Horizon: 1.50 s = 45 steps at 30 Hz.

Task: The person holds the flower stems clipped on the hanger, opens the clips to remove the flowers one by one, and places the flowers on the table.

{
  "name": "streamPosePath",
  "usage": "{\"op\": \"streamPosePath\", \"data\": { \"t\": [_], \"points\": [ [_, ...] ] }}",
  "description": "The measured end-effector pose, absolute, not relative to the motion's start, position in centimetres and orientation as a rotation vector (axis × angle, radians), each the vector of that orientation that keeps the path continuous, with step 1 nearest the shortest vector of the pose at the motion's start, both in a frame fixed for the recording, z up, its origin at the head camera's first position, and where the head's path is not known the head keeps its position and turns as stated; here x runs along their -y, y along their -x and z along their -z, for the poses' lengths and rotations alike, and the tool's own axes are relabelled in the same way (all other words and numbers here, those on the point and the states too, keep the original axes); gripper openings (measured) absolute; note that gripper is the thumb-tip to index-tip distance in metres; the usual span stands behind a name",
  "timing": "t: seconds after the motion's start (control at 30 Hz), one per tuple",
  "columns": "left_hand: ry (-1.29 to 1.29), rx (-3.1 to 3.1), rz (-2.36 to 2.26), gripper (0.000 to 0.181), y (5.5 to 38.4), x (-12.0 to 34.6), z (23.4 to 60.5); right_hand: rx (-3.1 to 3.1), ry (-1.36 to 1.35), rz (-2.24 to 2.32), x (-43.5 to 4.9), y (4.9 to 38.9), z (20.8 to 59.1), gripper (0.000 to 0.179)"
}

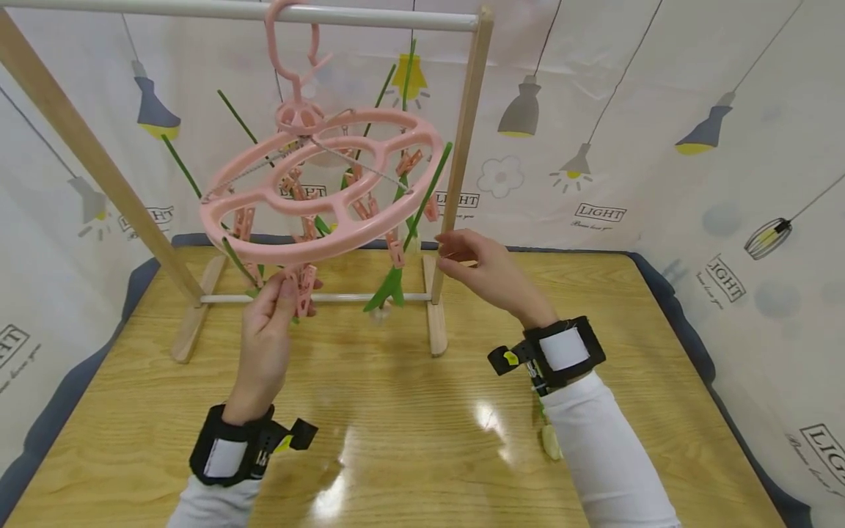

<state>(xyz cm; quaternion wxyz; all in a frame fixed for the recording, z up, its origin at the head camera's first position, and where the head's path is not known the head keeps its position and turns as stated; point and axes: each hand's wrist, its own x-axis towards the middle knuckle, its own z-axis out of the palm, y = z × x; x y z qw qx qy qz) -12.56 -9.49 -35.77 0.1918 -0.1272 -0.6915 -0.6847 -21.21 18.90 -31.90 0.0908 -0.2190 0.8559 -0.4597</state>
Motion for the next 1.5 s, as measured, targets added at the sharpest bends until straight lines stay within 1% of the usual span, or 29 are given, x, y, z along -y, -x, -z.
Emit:
{"op": "streamPosePath", "data": {
  "t": [0.2,0.27,0.37,0.57,0.7,0.9,1.03,1.1,1.13,1.23,1.27,1.37,1.5],
  "points": [
    [0.393,1.966,1.906,0.031,12.8,9.4,35.8,-2.367,0.664,1.529,-18.0,21.0,30.9,0.061],
    [0.404,1.969,1.903,0.03,12.8,9.3,35.8,-2.317,0.675,1.545,-17.6,20.9,30.6,0.063],
    [0.407,1.979,1.894,0.029,12.9,9.3,35.9,-2.281,0.696,1.544,-16.8,20.7,30.1,0.059],
    [0.359,2.027,1.884,0.031,12.8,9.3,35.9,-2.351,0.729,1.581,-15.5,20.7,30.2,0.04],
    [0.372,2.014,1.887,0.033,12.9,9.4,36.0,-2.396,0.794,1.651,-14.7,20.7,30.6,0.029],
    [0.423,1.969,1.984,0.037,13.0,9.2,36.3,-2.374,0.902,1.684,-14.0,20.4,31.0,0.021],
    [0.425,1.999,2.046,0.035,13.0,9.0,36.6,-2.338,0.881,1.681,-13.4,20.1,31.3,0.021],
    [0.422,2.025,2.044,0.031,13.1,8.9,36.7,-2.341,0.871,1.659,-13.2,20.0,31.5,0.021],
    [0.42,2.036,2.037,0.027,13.1,8.8,36.8,-2.344,0.867,1.646,-13.2,20.0,31.6,0.022],
    [0.408,2.046,2.037,0.005,13.3,8.8,36.9,-2.33,0.861,1.636,-13.0,19.8,31.7,0.023],
    [0.403,2.047,2.041,0.006,13.4,8.8,36.9,-2.315,0.862,1.64,-12.9,19.8,31.8,0.023],
    [0.373,2.103,2.03,0.021,13.5,8.7,37.1,-2.252,0.847,1.672,-12.5,19.8,32.1,0.024],
    [0.347,2.259,1.974,0.026,13.6,8.3,37.3,-2.19,0.804,1.718,-11.9,19.6,32.4,0.028]
  ]
}}
